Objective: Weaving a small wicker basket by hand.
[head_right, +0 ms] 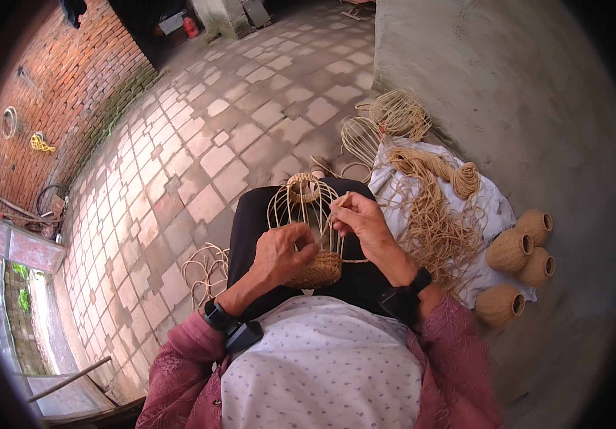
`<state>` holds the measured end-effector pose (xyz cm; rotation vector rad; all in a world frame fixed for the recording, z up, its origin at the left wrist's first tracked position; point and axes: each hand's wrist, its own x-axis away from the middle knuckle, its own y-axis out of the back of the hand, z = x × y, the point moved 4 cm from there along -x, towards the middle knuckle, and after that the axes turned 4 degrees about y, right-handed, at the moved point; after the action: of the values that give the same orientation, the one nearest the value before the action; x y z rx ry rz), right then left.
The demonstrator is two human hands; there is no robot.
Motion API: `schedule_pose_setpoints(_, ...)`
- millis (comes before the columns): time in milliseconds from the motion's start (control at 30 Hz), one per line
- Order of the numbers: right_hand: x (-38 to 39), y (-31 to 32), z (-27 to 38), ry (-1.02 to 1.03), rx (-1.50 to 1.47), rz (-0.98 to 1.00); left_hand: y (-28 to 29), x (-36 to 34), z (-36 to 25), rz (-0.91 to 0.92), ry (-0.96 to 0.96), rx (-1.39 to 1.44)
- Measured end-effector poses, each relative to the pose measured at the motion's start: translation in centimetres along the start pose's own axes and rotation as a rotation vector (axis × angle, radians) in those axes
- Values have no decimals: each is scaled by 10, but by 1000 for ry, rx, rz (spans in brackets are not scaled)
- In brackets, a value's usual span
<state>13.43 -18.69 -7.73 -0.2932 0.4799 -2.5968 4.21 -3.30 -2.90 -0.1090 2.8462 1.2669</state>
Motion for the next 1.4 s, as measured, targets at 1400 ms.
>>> schedule_pose_setpoints(1400,46,3,-18,-113,495,102,21,21,5,-153,-109,89)
